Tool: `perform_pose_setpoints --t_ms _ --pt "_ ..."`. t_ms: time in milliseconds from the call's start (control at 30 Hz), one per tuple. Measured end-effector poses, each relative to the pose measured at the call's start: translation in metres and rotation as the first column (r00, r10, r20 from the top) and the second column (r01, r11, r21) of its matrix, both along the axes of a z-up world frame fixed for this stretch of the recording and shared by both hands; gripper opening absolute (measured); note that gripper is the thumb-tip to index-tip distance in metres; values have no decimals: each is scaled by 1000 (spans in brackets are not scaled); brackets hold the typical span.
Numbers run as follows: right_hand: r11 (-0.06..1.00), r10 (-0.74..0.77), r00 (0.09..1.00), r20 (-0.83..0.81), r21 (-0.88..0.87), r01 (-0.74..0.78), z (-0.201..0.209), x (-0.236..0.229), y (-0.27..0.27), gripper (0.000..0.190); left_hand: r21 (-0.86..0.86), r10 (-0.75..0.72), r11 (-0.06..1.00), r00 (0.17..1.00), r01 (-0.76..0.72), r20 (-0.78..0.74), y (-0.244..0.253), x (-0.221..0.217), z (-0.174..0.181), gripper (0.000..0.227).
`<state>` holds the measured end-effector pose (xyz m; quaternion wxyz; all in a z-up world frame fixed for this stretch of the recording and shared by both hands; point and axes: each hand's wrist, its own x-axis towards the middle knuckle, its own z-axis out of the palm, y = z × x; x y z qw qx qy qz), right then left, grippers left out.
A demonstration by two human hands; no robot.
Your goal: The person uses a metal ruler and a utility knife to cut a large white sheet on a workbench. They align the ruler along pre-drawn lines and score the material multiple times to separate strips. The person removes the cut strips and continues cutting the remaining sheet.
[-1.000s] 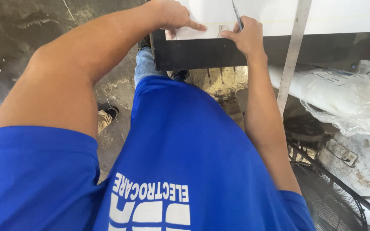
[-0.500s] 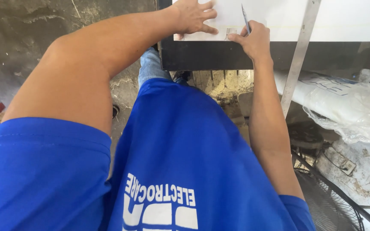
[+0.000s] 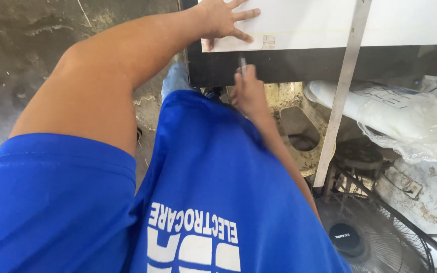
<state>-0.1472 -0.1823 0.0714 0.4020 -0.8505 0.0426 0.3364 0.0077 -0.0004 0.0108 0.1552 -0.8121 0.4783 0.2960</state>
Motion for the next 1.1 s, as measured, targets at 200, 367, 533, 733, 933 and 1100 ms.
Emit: perform_pose_setpoints --t_ms 200,367,533,733,933,1100 --pt "939 190 971 147 -315 -137 -65 -10 52 38 -31 23 999 1000 -24 -10 5 4 -1 143" --pt "943 126 985 122 -323 -81 -72 -14 63 38 24 26 999 1000 -25 -11 4 0 8 140" --pt "915 184 969 163 -388 -108 -87 -22 67 34 76 21 997 999 -18 -37 2 0 22 141" --pt "904 186 973 136 -411 -116 -86 -21 73 31 92 23 996 1000 -22 -16 2 0 14 143" --pt "899 201 967 157 -422 -118 -86 -20 77 33 87 19 996 1000 -18 -11 2 0 16 143" --pt "908 180 979 94 -398 -129 -83 -14 77 35 93 32 995 999 -30 -24 1 0 16 142"
